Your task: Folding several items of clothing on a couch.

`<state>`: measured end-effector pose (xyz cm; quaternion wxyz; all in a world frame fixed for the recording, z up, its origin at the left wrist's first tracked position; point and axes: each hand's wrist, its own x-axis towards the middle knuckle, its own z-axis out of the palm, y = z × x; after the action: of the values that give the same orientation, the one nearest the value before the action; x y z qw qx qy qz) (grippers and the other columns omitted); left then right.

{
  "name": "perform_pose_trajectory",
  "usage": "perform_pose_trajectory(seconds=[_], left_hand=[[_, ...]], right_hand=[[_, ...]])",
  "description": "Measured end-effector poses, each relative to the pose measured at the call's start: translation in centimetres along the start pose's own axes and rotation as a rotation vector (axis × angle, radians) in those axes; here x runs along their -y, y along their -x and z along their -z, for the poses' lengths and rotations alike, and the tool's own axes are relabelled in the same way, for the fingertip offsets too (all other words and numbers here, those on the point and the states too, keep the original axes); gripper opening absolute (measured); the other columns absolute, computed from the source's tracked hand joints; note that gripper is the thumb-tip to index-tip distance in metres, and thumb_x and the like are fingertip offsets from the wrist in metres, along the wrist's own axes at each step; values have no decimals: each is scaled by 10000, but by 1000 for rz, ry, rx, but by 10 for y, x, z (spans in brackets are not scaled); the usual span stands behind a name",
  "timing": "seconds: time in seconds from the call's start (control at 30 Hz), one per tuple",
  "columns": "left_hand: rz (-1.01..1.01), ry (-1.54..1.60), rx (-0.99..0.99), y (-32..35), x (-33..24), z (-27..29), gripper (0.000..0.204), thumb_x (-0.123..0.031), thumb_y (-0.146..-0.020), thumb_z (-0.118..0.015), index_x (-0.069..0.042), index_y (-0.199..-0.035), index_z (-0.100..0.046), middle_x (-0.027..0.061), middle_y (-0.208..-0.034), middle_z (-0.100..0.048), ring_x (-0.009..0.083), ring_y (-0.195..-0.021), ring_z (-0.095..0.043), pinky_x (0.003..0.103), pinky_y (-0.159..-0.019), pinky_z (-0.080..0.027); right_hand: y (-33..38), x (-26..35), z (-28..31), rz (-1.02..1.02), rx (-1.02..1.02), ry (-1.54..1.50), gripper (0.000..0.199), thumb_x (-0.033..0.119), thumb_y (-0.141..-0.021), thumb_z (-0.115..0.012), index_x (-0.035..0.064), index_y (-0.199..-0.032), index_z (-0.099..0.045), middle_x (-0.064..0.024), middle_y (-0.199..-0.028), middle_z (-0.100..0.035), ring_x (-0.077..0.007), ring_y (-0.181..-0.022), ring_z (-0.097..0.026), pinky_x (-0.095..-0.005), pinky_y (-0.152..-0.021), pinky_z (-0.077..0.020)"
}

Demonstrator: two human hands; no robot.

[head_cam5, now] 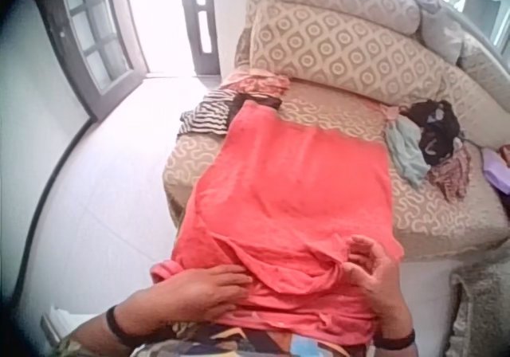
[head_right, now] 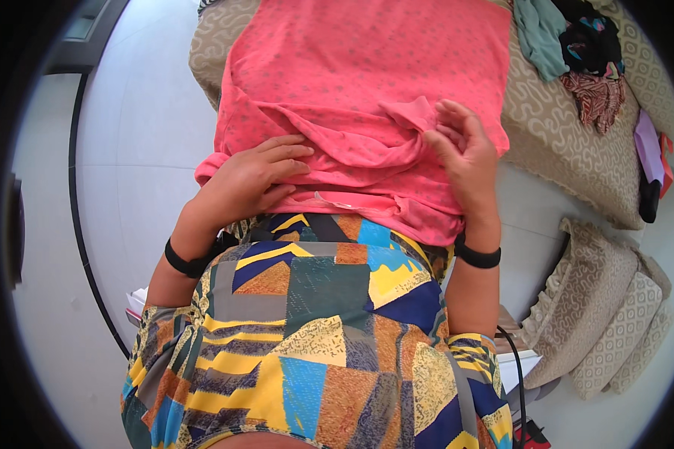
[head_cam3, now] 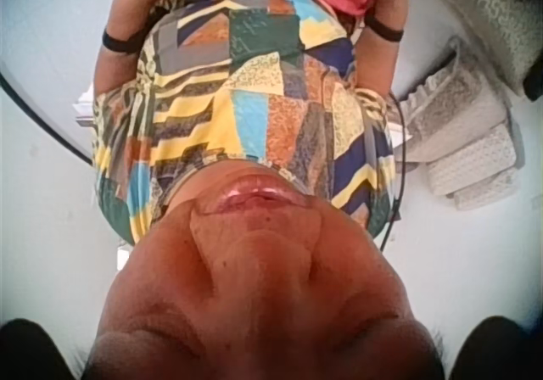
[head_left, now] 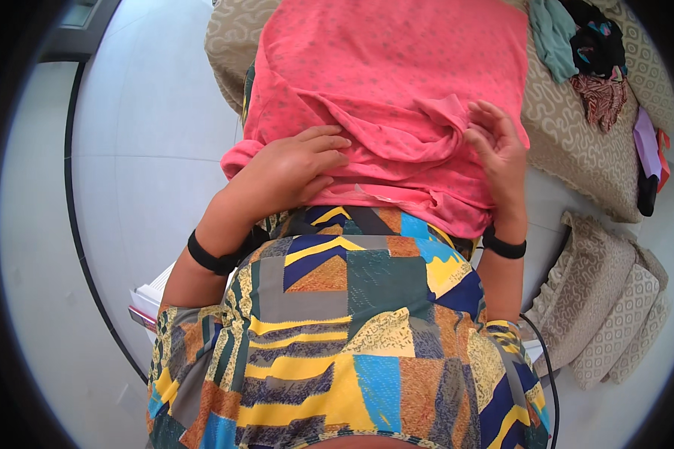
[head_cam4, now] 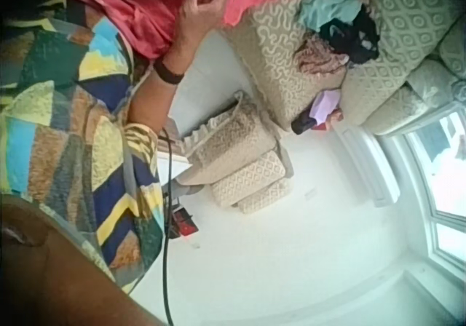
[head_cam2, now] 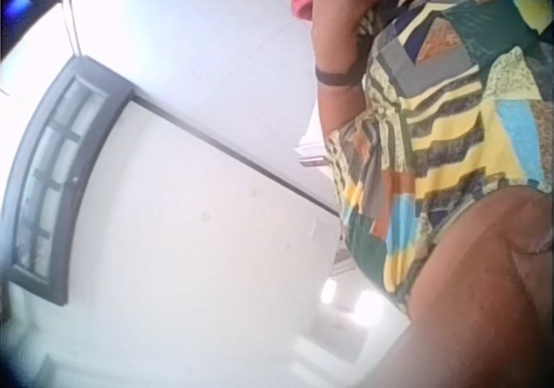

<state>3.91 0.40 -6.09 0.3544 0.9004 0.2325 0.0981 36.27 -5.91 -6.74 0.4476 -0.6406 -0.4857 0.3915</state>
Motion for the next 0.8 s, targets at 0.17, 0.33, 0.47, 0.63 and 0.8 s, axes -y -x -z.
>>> perform_pose_trajectory(seconds=[0.17, 0.33, 0.47, 0.63, 0.8], left_hand=[[15, 8, -4, 3, 0, 1, 315, -67, -755, -690, -34, -1062, -629, 101, -1276, -574, 306, -1202, -518, 377, -963, -466], [10, -1, -38, 2, -2, 4, 282, -79, -766, -695, -31, -1038, -639, 103, -1243, -594, 301, -1210, -517, 380, -964, -466], [51, 1, -61, 6, 0, 7, 273, -75, -770, -695, -27, -1033, -641, 101, -1232, -602, 300, -1212, -518, 382, -970, -462], [17, 64, -149, 11, 5, 4, 202, -13, -735, -701, -21, -918, -617, 98, -1200, -621, 303, -1210, -525, 383, -981, -456], [36, 96, -153, 11, 5, 6, 180, 14, -714, -705, -24, -833, -576, 98, -1179, -631, 307, -1203, -531, 386, -969, -460]], right_hand=[[0, 11, -18, 268, 44, 657, 566, 154, -761, -741, 35, -1279, -547, -168, -1156, -612, -305, -1051, -572, -358, -923, -456], [-5, -1, -18, 354, 139, 873, 404, 57, -762, -677, 36, -1156, -594, -169, -1036, -624, -338, -1035, -561, -375, -886, -458], [1, -3, -9, 291, -67, 590, 341, -22, -762, -646, 37, -1095, -600, -143, -992, -628, -287, -983, -604, -337, -856, -473], [30, 18, 15, 268, -524, -85, 226, -75, -836, -632, 18, -1040, -602, -34, -1012, -625, -102, -899, -595, -261, -823, -467], [48, -24, 46, -112, -540, -60, 284, 67, -863, -679, -13, -1105, -554, -43, -1022, -633, -115, -883, -603, -272, -835, -484]])
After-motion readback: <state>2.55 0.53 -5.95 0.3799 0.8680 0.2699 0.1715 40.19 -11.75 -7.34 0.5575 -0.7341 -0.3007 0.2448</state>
